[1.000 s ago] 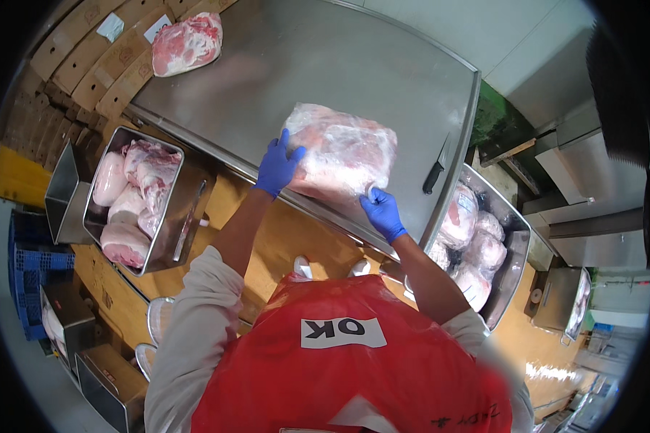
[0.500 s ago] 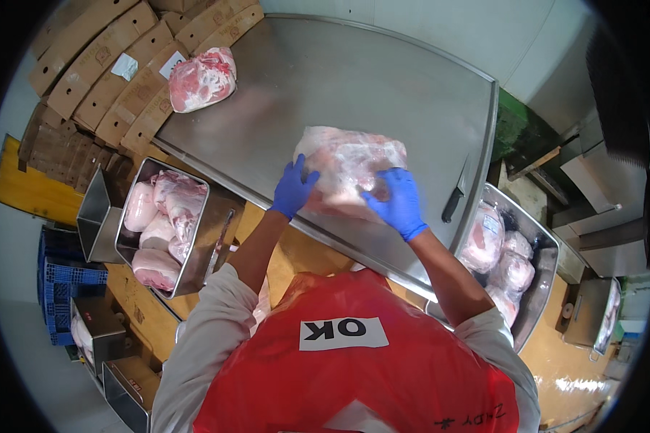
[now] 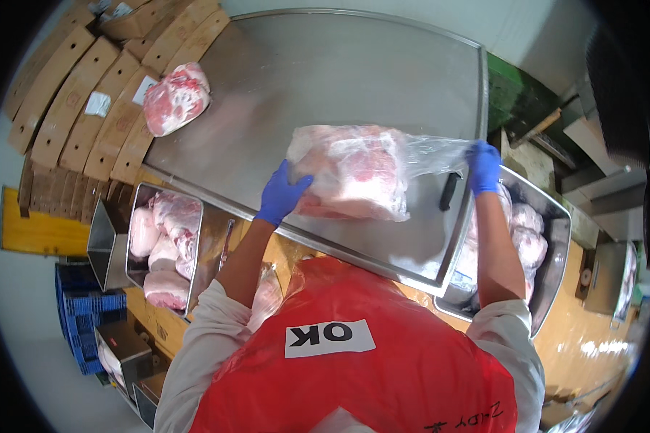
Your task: The person repeatedly places large cuts of raw meat into clear plastic bags on a stainless steel table, seals the bags, and transfers them into metal trays. The person also moves trays of packaged meat between the table and a nearby cart.
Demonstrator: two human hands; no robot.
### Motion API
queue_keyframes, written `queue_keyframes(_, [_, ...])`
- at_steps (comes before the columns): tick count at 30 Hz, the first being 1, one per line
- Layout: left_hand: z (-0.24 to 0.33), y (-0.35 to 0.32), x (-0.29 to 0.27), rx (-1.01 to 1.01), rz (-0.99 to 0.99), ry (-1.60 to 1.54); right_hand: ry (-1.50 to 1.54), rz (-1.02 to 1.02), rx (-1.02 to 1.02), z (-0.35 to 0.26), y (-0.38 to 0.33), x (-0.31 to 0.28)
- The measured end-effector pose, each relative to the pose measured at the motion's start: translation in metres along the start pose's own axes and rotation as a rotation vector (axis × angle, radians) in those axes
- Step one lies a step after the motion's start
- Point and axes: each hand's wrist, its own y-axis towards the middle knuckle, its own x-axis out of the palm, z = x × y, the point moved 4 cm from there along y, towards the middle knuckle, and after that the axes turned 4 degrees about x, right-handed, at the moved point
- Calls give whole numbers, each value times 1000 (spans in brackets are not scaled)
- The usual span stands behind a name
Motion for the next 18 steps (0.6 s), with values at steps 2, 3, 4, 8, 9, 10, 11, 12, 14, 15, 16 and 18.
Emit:
queue_keyframes(2, [-5, 7, -1, 24, -14, -15, -255, -8, -48, -13, -5, -71])
queue_keyframes(3, [-8, 11, -1, 30, -21, -32, 404, 31, 245, -3, -18, -88])
queue_keyframes(4, [-11, 17, -1, 38, -31, -49, 404, 58, 275, 8, -36, -93])
queue_keyframes(8, [-26, 52, -14, 80, -41, 56, 533, 115, 275, 2, -127, -69])
queue_keyframes(9, [-22, 63, -20, 114, -17, 147, 531, 120, 233, -12, -150, -62])
queue_keyframes(10, [-18, 72, -23, 147, 11, 238, 563, 127, 211, -9, -155, -68])
queue_keyframes(11, [-7, 82, -21, 276, 68, 263, 592, 135, 179, -12, -161, -75])
queue_keyframes(12, [-3, 89, -21, 389, 138, 293, 563, 119, 155, -27, -173, -63])
queue_keyframes(14, [36, 82, -15, 569, 116, 120, 497, 105, 99, -59, -201, -40])
queue_keyframes(15, [84, 59, -6, 629, 20, -76, 478, 134, 44, -69, -211, -35])
queue_keyframes(16, [107, 29, 11, 776, -58, -84, 462, 152, 3, -72, -216, -27])
queue_keyframes(18, [150, -40, 36, 1003, -181, 117, 452, 205, -75, -86, -228, -9])
